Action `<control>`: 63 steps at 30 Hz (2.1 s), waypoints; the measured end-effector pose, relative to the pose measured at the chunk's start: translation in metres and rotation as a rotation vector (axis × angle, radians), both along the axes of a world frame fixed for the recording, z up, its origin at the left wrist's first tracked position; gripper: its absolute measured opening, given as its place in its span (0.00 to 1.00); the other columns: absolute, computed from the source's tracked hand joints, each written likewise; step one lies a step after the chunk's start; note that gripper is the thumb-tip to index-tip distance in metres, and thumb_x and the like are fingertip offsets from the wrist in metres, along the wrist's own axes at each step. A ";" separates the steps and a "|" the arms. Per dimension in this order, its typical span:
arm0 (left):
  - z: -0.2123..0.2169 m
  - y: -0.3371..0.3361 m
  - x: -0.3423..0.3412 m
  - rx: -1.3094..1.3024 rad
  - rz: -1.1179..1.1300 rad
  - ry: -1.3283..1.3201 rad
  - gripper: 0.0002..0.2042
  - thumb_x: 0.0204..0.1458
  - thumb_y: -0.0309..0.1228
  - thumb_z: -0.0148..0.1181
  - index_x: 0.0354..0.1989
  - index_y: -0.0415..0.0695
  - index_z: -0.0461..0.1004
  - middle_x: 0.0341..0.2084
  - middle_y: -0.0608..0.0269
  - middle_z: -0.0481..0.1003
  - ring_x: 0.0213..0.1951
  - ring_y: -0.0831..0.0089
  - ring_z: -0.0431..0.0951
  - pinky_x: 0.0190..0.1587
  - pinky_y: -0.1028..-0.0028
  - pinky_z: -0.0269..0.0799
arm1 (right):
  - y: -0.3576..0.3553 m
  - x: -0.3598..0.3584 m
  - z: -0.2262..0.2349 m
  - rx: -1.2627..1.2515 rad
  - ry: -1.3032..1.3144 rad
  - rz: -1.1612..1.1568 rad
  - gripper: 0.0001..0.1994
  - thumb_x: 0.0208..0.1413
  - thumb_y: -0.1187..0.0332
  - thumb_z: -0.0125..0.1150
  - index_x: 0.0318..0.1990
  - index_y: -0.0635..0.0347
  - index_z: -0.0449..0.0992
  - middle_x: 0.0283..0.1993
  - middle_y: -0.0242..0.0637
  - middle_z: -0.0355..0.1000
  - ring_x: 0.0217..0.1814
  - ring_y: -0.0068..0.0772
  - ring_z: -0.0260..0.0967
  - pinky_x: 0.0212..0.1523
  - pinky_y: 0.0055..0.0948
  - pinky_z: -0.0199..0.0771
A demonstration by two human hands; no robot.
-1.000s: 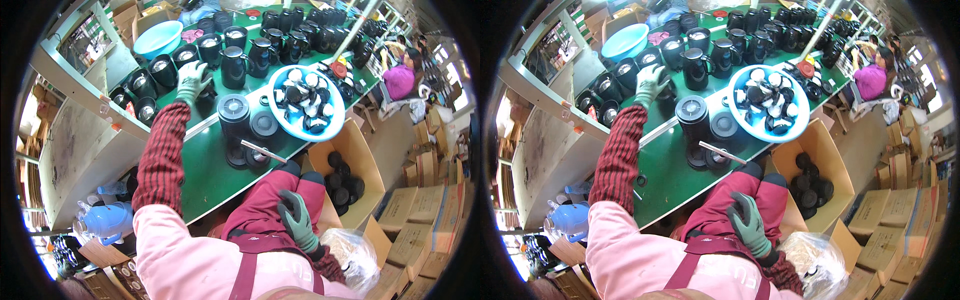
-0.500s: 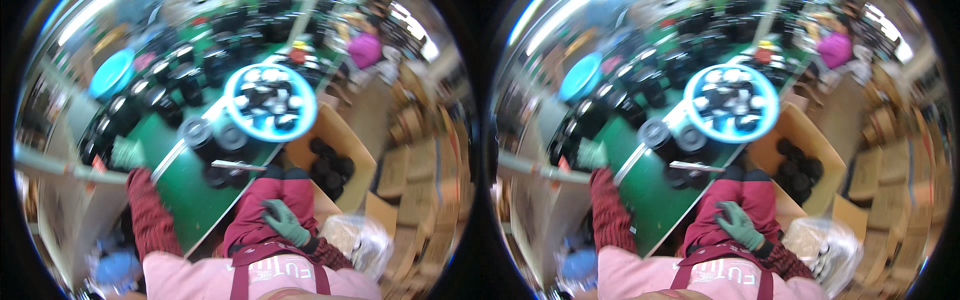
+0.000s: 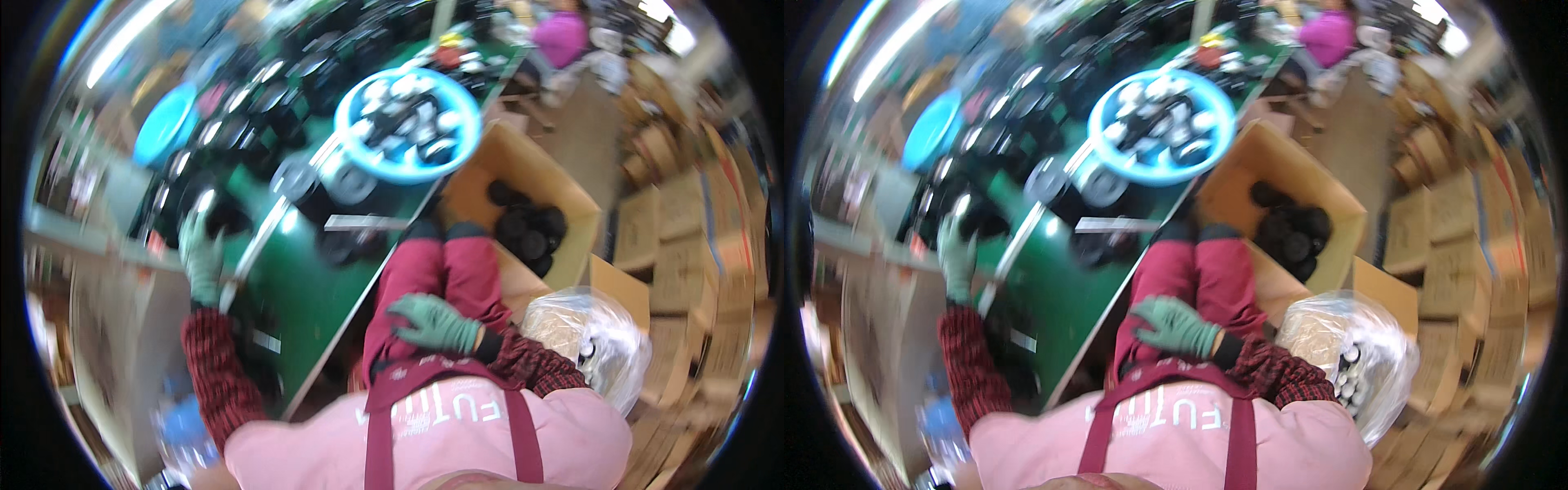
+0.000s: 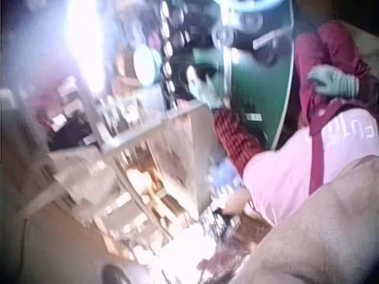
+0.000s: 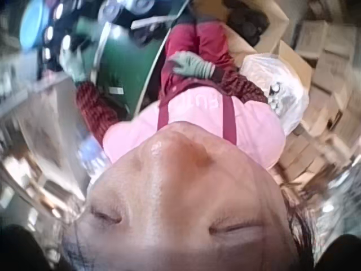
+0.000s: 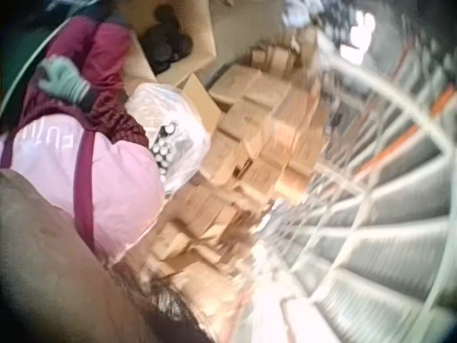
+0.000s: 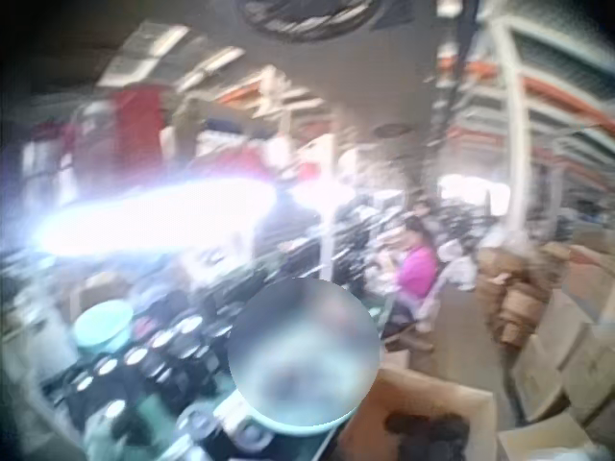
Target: The person assembles black cylindrical kitchen appliances by inserting a metal rod into the base, attaching a lid, and placing the finished unit on the table. The person repeats this process for multiple units.
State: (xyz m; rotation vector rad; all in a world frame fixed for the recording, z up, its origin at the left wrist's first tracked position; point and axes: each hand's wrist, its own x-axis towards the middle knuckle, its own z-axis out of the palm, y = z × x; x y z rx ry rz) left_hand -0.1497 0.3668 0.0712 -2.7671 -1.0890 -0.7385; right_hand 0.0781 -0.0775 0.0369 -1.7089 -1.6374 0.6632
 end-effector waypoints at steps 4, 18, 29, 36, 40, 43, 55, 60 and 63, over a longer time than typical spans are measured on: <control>0.099 -0.081 -0.004 -0.104 -0.292 -0.018 0.25 0.40 0.21 0.70 0.51 0.43 0.75 0.45 0.54 0.73 0.51 0.50 0.73 0.55 0.58 0.69 | 0.029 0.009 0.033 0.058 -0.127 -0.030 0.28 0.58 0.60 0.67 0.64 0.61 0.70 0.60 0.50 0.71 0.63 0.52 0.69 0.64 0.44 0.68; 0.109 -0.240 0.016 -0.442 -0.589 -0.255 0.27 0.40 0.20 0.68 0.54 0.43 0.75 0.50 0.50 0.71 0.53 0.50 0.71 0.60 0.56 0.64 | 0.042 0.033 0.073 0.378 0.111 0.180 0.29 0.38 0.70 0.79 0.51 0.55 0.76 0.66 0.47 0.65 0.67 0.52 0.66 0.65 0.45 0.70; -0.112 -0.302 -0.016 -1.234 -0.661 -0.354 0.25 0.67 0.40 0.50 0.70 0.42 0.65 0.66 0.56 0.69 0.67 0.63 0.67 0.70 0.61 0.62 | -0.019 0.041 0.054 0.138 0.911 -0.187 0.18 0.51 0.81 0.73 0.49 0.60 0.76 0.66 0.37 0.64 0.66 0.29 0.65 0.63 0.29 0.68; -0.179 -0.282 -0.044 -1.060 -0.513 -0.296 0.28 0.64 0.34 0.57 0.73 0.49 0.60 0.66 0.59 0.68 0.64 0.61 0.71 0.67 0.60 0.67 | -0.021 0.052 0.044 -0.031 1.091 -0.127 0.28 0.62 0.73 0.65 0.69 0.59 0.65 0.69 0.34 0.64 0.72 0.31 0.59 0.73 0.36 0.56; -0.141 -0.287 -0.042 -1.048 -0.362 -0.438 0.28 0.64 0.34 0.57 0.72 0.48 0.60 0.65 0.59 0.69 0.64 0.61 0.71 0.67 0.61 0.67 | -0.009 0.055 0.053 0.002 0.813 0.001 0.32 0.55 0.75 0.69 0.69 0.61 0.66 0.66 0.35 0.65 0.71 0.31 0.61 0.71 0.33 0.60; -0.120 -0.294 -0.050 -1.022 -0.280 -0.518 0.27 0.64 0.33 0.57 0.72 0.48 0.60 0.65 0.59 0.69 0.64 0.61 0.71 0.67 0.61 0.67 | 0.001 0.059 0.056 -0.065 0.566 0.023 0.31 0.52 0.77 0.69 0.65 0.61 0.70 0.61 0.37 0.68 0.67 0.32 0.65 0.67 0.33 0.66; -0.096 -0.304 -0.038 -1.054 -0.258 -0.577 0.27 0.63 0.33 0.57 0.70 0.46 0.62 0.63 0.59 0.70 0.63 0.62 0.72 0.66 0.62 0.68 | 0.065 0.034 -0.014 -0.290 1.148 -0.308 0.16 0.68 0.62 0.60 0.56 0.63 0.76 0.52 0.38 0.78 0.51 0.29 0.77 0.54 0.29 0.78; -0.111 -0.312 -0.039 -1.073 -0.176 -0.577 0.26 0.63 0.33 0.57 0.70 0.46 0.62 0.63 0.59 0.71 0.62 0.62 0.72 0.65 0.62 0.68 | 0.166 0.010 -0.139 -0.062 -0.156 -0.029 0.37 0.53 0.56 0.65 0.69 0.65 0.63 0.63 0.59 0.67 0.57 0.57 0.73 0.62 0.44 0.72; -0.119 -0.315 -0.042 -1.079 -0.161 -0.571 0.26 0.63 0.33 0.57 0.70 0.45 0.63 0.62 0.59 0.71 0.62 0.62 0.72 0.65 0.62 0.68 | 0.203 -0.021 -0.160 -0.362 -0.509 -0.036 0.45 0.52 0.50 0.67 0.73 0.65 0.57 0.72 0.69 0.55 0.46 0.53 0.78 0.48 0.48 0.79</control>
